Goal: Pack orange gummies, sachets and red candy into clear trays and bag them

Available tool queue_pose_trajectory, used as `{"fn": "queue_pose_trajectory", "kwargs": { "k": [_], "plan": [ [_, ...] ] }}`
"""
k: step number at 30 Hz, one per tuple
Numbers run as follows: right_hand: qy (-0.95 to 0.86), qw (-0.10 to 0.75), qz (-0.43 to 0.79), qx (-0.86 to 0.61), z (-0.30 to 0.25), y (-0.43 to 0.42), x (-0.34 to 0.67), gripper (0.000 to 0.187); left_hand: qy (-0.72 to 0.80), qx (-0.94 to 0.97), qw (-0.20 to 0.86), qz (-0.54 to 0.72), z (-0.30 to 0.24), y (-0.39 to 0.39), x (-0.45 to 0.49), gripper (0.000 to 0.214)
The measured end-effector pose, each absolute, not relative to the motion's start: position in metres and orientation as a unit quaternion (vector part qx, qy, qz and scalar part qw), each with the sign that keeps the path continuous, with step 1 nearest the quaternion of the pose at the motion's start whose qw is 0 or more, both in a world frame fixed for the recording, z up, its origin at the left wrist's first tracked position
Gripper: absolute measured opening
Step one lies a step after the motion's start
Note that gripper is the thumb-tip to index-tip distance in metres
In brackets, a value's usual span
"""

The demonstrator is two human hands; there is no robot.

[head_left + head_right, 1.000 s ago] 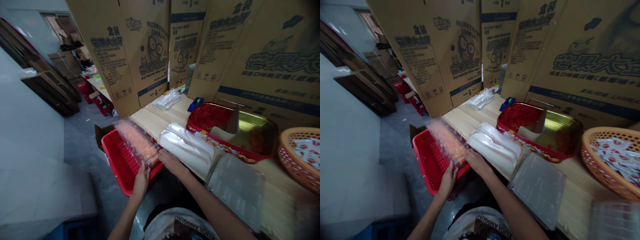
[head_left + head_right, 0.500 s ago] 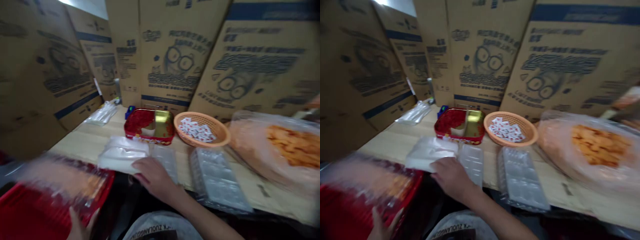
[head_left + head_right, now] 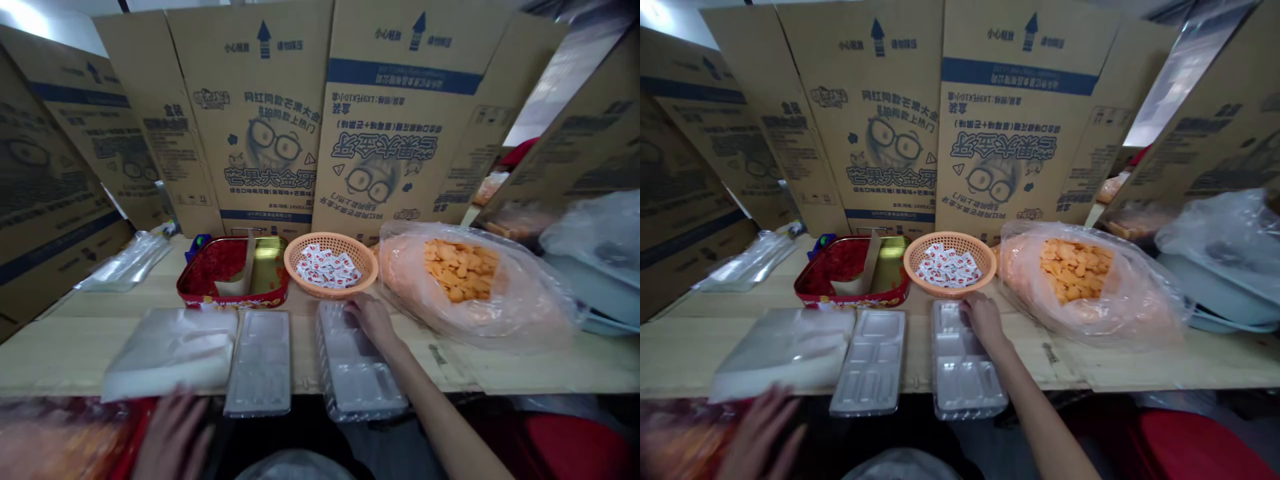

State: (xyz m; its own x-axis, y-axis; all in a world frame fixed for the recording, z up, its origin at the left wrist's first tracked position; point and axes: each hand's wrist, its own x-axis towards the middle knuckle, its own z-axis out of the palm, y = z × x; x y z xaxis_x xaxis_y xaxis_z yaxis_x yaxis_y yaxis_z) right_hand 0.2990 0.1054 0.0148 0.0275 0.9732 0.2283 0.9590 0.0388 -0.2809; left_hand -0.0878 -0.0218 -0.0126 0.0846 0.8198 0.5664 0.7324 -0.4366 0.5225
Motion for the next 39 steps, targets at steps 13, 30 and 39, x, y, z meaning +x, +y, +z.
{"fn": "queue_pose_trajectory", "kwargs": {
  "k": [13, 30, 39],
  "plan": [
    [-0.727, 0.262, -0.073, -0.631, 0.008, 0.103, 0.282, 0.016, 0.19, 0.961, -0.059, 0.19, -0.034, 0.016, 0.079, 0.051],
    [-0.666, 0.49, 0.073, -0.558, 0.038, 0.099, 0.292, 0.013, 0.453, 0.55, 0.518, 0.473, 0.009, 0.043, 0.095, 0.08],
    [-0.527, 0.45, -0.041, -0.72, 0.082, 0.114, 0.398, 0.029, 0.435, 0.28, 0.778, 0.356, 0.053, 0.073, 0.121, 0.064]
  ]
}}
